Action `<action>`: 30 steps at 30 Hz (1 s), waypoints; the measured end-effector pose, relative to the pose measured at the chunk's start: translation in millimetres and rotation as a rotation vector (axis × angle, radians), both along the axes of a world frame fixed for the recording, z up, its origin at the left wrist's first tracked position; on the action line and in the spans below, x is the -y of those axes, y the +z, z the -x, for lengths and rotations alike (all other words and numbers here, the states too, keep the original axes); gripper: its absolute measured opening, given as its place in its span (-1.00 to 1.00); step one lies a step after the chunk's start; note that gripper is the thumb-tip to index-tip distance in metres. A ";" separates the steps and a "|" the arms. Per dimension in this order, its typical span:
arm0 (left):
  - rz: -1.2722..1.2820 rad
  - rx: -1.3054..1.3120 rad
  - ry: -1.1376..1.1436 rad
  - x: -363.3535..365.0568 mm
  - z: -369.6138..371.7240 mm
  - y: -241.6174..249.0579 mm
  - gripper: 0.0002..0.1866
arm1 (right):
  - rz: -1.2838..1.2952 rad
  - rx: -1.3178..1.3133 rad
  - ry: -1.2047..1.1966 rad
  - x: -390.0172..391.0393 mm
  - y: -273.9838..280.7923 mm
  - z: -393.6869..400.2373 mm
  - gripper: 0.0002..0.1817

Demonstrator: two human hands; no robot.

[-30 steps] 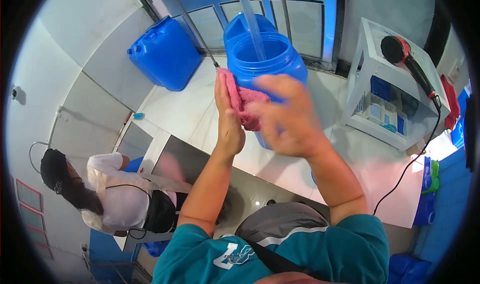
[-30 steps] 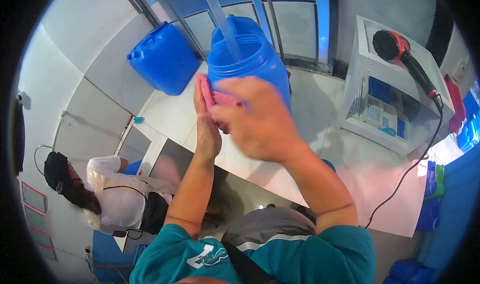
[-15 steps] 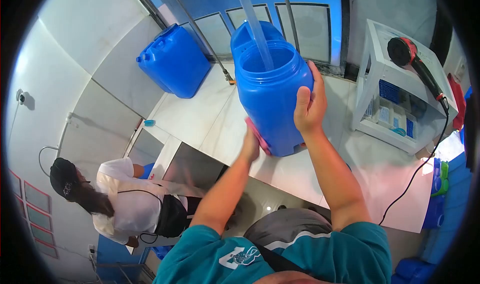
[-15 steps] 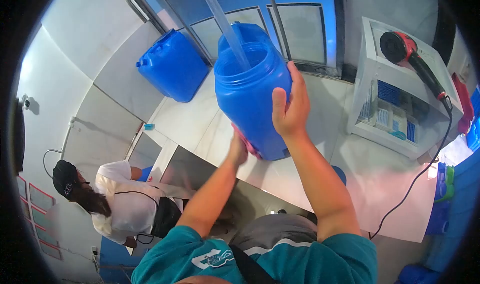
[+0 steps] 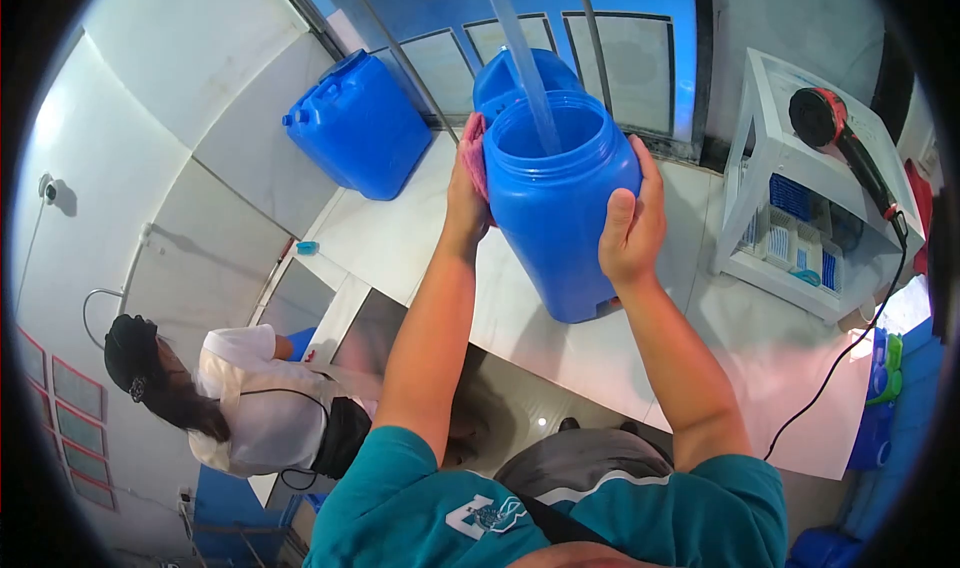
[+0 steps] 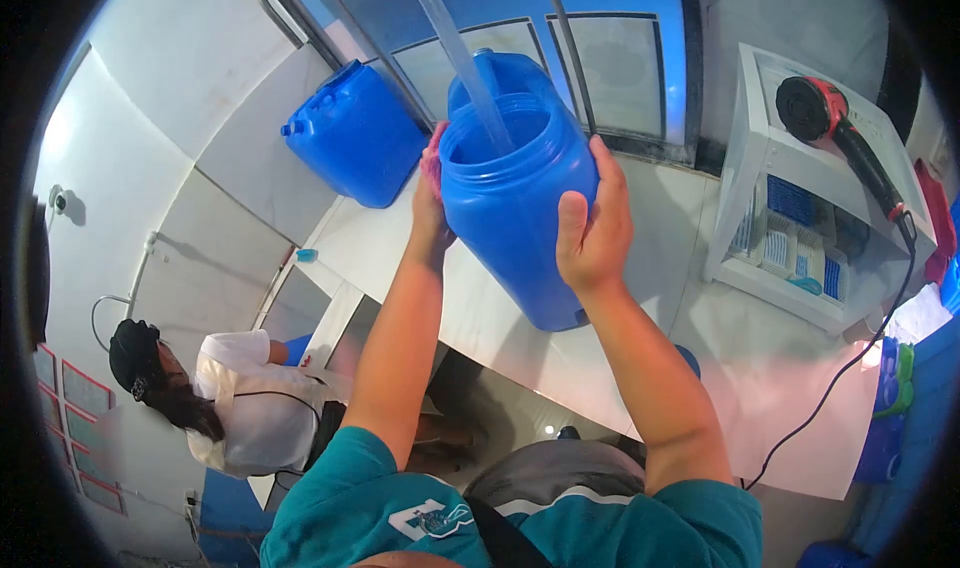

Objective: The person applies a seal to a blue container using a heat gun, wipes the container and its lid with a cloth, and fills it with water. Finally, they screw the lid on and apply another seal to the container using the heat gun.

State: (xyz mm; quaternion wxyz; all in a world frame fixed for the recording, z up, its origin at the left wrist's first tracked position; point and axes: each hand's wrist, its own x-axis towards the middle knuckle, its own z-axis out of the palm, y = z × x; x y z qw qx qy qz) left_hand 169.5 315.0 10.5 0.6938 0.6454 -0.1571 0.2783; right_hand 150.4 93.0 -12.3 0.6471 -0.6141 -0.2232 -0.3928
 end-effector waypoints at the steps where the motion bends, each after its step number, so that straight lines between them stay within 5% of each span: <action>1: 0.178 -0.148 -0.010 -10.7 -12.5 -23.4 -0.30 | -0.003 -0.015 0.011 0.8 1.7 0.7 -0.30; 2: 0.359 -0.297 -0.026 -19.1 -22.8 -48.4 -0.32 | 0.005 -0.014 0.008 0.2 1.5 -0.8 -0.30; 4: 0.284 -0.611 -0.024 -30.5 -9.8 -111.4 -0.11 | -0.106 -0.011 0.189 3.6 -5.1 -8.3 -0.34; 6: 0.128 -0.756 -0.175 -23.6 30.5 -147.6 -0.15 | -0.188 -0.167 0.382 28.5 -6.5 -25.1 -0.38; 8: 0.480 -0.745 0.069 25.3 61.0 -165.4 -0.27 | -0.282 -0.314 0.587 46.5 -10.2 -57.4 -0.42; 10: 0.467 -0.757 0.076 47.7 86.2 -159.5 -0.26 | 0.112 -0.557 0.297 45.8 -38.9 -104.9 -0.48; 11: 0.461 -0.759 0.091 52.5 95.6 -159.3 -0.26 | 0.112 -0.563 0.296 42.5 -64.5 -127.8 -0.48; 13: 0.388 -0.704 0.111 55.9 103.5 -159.8 -0.25 | 0.765 -0.339 -0.260 35.2 -93.3 -155.4 -0.51; 16: 0.257 -0.573 0.113 73.6 117.5 -122.9 -0.22 | 1.024 -0.511 -0.261 35.4 -94.3 -155.6 -0.53; 19: 0.142 -0.438 0.101 95.6 134.3 -75.8 -0.19 | 0.942 -0.543 -0.213 38.2 -97.1 -156.1 -0.56; 25: -0.116 -0.205 0.246 87.4 121.4 -72.1 -0.15 | 1.015 -0.447 -0.199 35.5 -68.5 -131.8 -0.69; 30: -0.344 0.005 0.404 84.0 114.1 -48.1 -0.13 | 0.919 -0.566 -0.264 48.2 -110.1 -146.9 -0.73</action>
